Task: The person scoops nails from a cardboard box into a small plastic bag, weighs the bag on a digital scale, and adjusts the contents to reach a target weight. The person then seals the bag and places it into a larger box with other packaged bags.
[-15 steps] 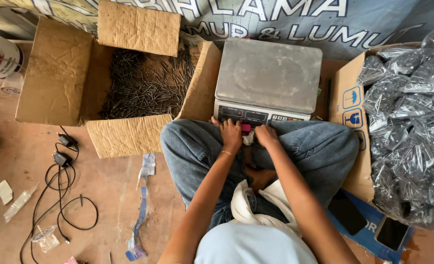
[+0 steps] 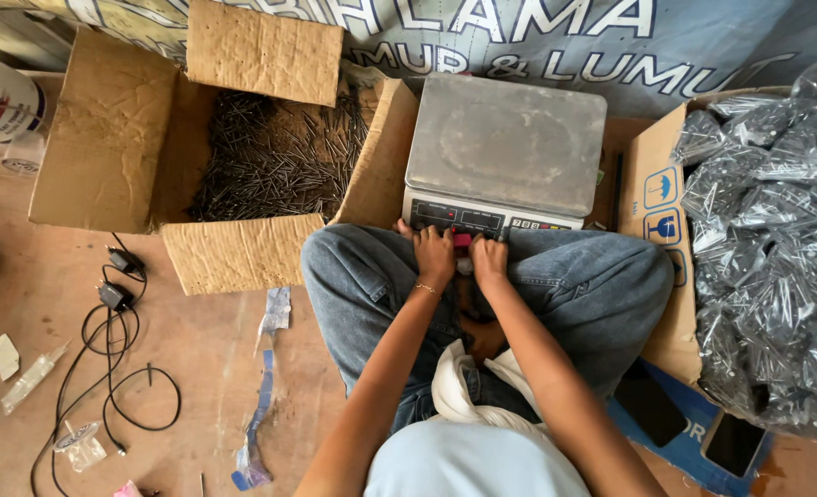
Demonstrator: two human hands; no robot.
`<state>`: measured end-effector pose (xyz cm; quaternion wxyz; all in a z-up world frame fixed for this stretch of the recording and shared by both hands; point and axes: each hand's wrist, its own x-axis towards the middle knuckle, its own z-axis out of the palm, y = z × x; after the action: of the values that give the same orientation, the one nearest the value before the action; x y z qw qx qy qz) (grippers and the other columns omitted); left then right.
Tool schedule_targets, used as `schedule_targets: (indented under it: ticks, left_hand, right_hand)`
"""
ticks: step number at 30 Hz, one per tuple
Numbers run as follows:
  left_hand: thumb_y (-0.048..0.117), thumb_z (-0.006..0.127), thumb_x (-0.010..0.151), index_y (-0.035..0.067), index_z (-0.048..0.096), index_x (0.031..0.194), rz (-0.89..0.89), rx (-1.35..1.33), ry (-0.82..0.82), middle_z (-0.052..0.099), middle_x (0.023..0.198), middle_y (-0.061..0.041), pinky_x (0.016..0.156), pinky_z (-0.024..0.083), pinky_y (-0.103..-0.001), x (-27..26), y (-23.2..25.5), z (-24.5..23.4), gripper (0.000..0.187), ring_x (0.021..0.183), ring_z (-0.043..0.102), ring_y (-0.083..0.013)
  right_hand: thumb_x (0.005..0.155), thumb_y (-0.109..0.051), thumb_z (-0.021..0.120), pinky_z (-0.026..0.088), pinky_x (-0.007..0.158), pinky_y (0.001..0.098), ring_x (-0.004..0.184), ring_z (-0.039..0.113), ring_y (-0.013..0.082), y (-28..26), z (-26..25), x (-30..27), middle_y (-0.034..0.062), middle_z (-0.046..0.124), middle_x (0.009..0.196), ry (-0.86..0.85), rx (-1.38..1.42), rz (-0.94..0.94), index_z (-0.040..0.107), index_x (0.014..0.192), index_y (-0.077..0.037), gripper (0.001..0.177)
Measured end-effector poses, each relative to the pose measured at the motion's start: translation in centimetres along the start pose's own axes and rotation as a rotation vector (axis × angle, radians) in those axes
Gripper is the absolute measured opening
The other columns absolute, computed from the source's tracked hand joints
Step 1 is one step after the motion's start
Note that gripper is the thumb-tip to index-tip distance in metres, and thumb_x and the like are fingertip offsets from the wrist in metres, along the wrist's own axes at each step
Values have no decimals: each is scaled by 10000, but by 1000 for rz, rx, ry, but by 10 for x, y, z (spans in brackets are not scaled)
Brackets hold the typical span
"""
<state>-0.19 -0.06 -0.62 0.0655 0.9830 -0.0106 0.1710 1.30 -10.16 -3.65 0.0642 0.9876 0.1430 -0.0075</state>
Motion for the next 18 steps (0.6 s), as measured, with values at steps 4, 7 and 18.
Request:
schedule_targets:
  ticks: [4,7,18]
  left_hand:
    - [196,574,792,170,674,820,-2,-6,10,557,743,-102,678,403,-390,1,0,0,107,740,576,-281]
    - [197,581,812,179,681,825,-11,-16,7,552,723,-92,679,410,-386,-1,1,-3,101,722,579,-271]
    - [334,789,603,169,604,1001,-69,-187,-325,566,953,-111,817,415,-448,-2,-2,-1,469,960,551,-317]
  right_hand:
    - [831,-46,439,527,527,358,594,682,219,5,-2,0,54,665,596,-8,106,1,594,799,-77,161]
    - [861,-64,392,536,582,404,664,698,264,9,-1,1,91,688,659,-130,206,42,552,850,-70,161]
    - [829,-76,515,412,931,573,1116,502,492,81,-57,12,365,543,1139,-381,815,65,422,1268,96,480]
